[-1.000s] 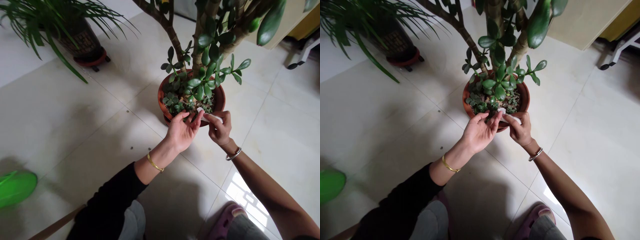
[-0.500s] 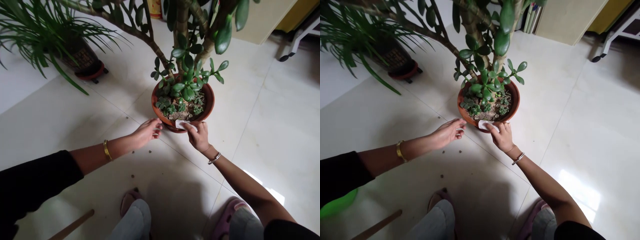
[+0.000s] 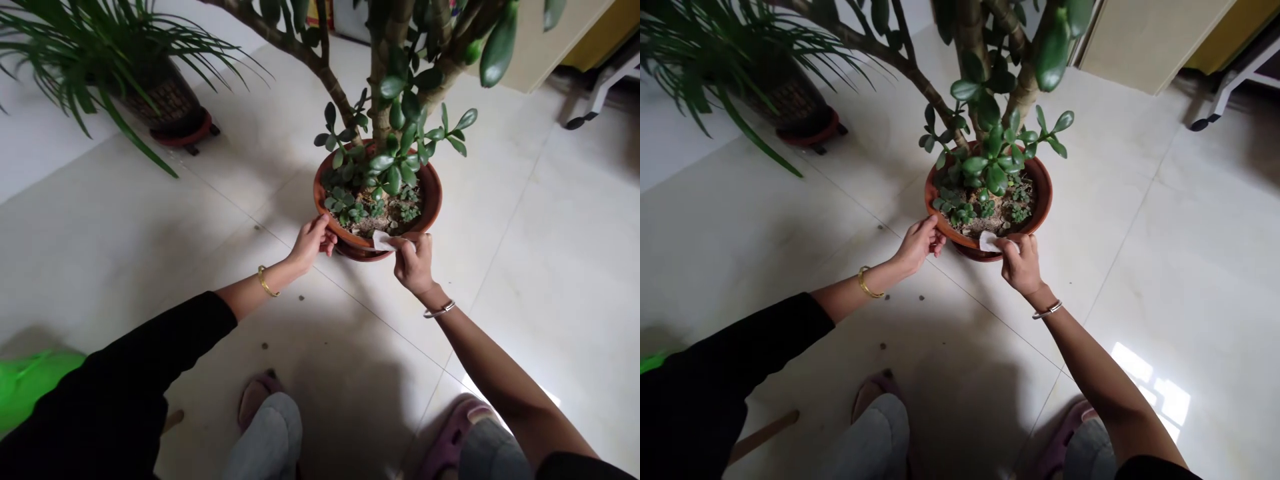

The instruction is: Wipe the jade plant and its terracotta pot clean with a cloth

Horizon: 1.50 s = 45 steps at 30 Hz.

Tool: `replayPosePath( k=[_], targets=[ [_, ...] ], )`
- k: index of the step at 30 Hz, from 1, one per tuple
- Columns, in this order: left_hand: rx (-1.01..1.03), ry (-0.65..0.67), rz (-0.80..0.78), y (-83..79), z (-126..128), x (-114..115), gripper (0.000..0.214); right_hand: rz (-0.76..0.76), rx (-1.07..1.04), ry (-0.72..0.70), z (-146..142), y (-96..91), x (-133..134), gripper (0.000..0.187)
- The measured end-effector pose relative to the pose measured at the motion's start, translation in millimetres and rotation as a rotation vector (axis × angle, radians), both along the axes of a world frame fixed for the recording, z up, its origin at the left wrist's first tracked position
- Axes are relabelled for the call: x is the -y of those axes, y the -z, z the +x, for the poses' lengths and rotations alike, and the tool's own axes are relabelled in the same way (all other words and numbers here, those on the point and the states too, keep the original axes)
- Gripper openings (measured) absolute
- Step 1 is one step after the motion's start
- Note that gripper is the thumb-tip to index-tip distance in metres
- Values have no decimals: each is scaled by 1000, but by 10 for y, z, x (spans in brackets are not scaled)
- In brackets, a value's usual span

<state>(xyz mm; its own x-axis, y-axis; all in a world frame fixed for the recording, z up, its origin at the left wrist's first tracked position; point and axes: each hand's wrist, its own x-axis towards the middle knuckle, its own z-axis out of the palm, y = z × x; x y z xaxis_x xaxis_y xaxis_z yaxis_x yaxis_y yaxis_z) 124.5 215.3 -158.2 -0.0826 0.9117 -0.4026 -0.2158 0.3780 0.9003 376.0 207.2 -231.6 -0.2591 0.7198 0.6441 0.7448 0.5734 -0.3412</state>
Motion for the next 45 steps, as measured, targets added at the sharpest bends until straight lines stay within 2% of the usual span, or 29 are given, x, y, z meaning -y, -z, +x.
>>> replayPosePath(
  k=[4, 9, 11, 14, 18, 26, 37, 41, 45],
  targets=[
    [22, -4, 8, 3, 113, 37, 26, 22, 0, 9, 147, 0, -97, 25],
    [57, -41, -48, -72, 290, 70, 22, 94, -63, -15, 260, -57, -139, 25],
    [69, -42, -66, -104, 338, 74, 25, 79, -103, -7, 270, -85, -134, 27],
    [81, -63, -87, -139, 387, 80, 26, 21, -157, 21, 255, -122, -113, 28],
    [89, -97, -91, -157, 439, 99, 26, 18, -206, 28, 184, -155, -49, 29],
    [120, -103, -76, -133, 556, 145, 28, 131, -244, -101, -11, -223, 114, 34],
    [209, -103, -111, -85, 772, 179, 28, 188, -246, -210, -210, -324, 277, 38],
    [229, -85, -110, -70, 818, 164, 28, 214, -244, -182, -178, -344, 239, 35],
    [240, 16, -120, -52, 813, 207, 30, 222, -273, -97, -43, -377, 145, 28]
  ],
)
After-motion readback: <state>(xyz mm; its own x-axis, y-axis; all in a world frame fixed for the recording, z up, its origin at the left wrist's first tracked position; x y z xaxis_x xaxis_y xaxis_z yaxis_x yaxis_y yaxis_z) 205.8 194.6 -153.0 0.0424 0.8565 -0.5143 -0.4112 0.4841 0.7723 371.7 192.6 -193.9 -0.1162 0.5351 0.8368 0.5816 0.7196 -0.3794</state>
